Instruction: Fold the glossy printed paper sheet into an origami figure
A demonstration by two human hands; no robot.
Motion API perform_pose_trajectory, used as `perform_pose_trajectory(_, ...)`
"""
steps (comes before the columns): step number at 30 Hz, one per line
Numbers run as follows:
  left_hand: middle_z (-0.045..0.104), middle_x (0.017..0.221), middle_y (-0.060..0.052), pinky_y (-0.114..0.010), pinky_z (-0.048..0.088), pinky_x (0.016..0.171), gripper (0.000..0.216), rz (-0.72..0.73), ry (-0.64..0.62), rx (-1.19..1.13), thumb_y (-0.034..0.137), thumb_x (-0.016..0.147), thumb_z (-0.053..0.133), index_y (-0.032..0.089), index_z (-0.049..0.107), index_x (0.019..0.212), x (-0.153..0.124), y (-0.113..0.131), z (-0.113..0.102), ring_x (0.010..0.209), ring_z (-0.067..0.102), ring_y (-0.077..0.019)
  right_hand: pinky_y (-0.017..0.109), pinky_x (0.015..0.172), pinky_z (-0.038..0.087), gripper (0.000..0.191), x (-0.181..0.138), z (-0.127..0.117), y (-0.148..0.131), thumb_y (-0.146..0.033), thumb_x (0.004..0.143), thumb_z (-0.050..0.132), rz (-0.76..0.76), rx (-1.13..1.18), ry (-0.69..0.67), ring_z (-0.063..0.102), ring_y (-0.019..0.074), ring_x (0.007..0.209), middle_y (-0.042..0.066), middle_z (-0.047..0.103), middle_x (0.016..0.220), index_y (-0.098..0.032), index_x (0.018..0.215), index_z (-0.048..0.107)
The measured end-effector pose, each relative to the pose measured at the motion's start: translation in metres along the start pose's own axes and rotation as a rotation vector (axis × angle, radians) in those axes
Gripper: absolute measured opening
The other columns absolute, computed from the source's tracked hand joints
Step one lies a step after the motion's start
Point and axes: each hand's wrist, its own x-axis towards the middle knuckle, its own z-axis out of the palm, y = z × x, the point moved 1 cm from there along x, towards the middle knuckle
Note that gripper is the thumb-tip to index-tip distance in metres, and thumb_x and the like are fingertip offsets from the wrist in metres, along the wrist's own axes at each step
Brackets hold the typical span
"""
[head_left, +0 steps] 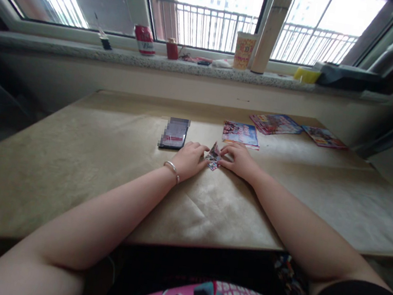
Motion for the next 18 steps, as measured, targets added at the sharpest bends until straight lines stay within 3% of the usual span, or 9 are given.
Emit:
perform_pose_trajectory(5, 0.065, 0.093, -0.007, -0.037, 0.047, 0.09, 0.019, 0.02, 0.04, -0.038, 0.023, 0.085, 0.054, 0.017, 0.069, 0.095, 0.0037, -0.0059, 0.0028, 0.093, 0.057, -0.0223, 0.039, 0.093, 0.037, 0.012, -0.0003, -0.001, -0.0009, -0.031, 0.073, 0.074, -0.036, -0.043, 0.042, 0.055, 0.023, 0.099, 0.004, 0.07, 0.094, -0.021, 0.072, 0.068)
perform_pose_trajectory(18, 0.07, 0.092, -0.004, -0.036, 0.046, 0.085, 0.018, -0.029, -0.004, -0.017, 0.024, 0.085, 0.055, 0.022, 0.069, 0.096, 0.0101, -0.0095, 0.007, 0.091, 0.059, -0.0218, 0.035, 0.088, 0.038, 0.008, 0.0028, -0.0001, -0.0015, -0.029, 0.078, 0.07, -0.026, -0.098, -0.001, 0.057, 0.0214, 0.091, 0.004, 0.071, 0.084, -0.022, 0.08, 0.072)
